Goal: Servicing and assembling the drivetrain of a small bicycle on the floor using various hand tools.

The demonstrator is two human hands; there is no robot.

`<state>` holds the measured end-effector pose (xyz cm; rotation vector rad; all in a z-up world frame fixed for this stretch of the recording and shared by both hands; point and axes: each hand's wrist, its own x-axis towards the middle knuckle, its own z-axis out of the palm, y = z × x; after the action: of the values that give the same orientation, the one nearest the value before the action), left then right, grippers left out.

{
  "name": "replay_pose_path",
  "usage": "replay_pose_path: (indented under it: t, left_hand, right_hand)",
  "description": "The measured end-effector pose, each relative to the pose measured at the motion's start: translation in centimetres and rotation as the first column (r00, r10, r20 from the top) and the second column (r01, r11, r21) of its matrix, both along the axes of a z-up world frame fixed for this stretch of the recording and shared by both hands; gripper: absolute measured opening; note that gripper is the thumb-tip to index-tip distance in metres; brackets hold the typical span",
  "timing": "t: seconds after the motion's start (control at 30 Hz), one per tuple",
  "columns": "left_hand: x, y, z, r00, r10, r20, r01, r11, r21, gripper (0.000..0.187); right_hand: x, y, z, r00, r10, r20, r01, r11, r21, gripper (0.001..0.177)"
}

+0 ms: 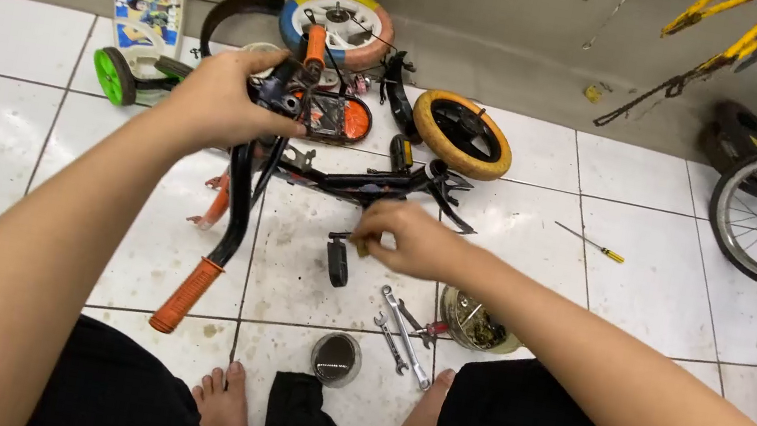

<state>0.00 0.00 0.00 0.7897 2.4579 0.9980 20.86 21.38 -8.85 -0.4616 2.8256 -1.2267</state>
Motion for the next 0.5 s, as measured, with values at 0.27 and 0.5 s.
replay_pose_path:
  t: [0.27,0.5]
  left_hand:
    - [-2.0,-1.4,-1.6,0.938,-0.141,-0.316,0.168,0.984,0.059,0.076]
    - [-1.3,-1.2,0.0,0.966,-0.128,-0.223,0.152,0.984,0.093,0.073]
  right_hand:
    - [12.7,-5.7,-9.6,0.879,0.176,0.444,-0.286,0.938,0.194,0.011]
    - [10.5,-8.5,-10.2,0.9,0.05,0.433,-0.103,0.99,0.1,0.042]
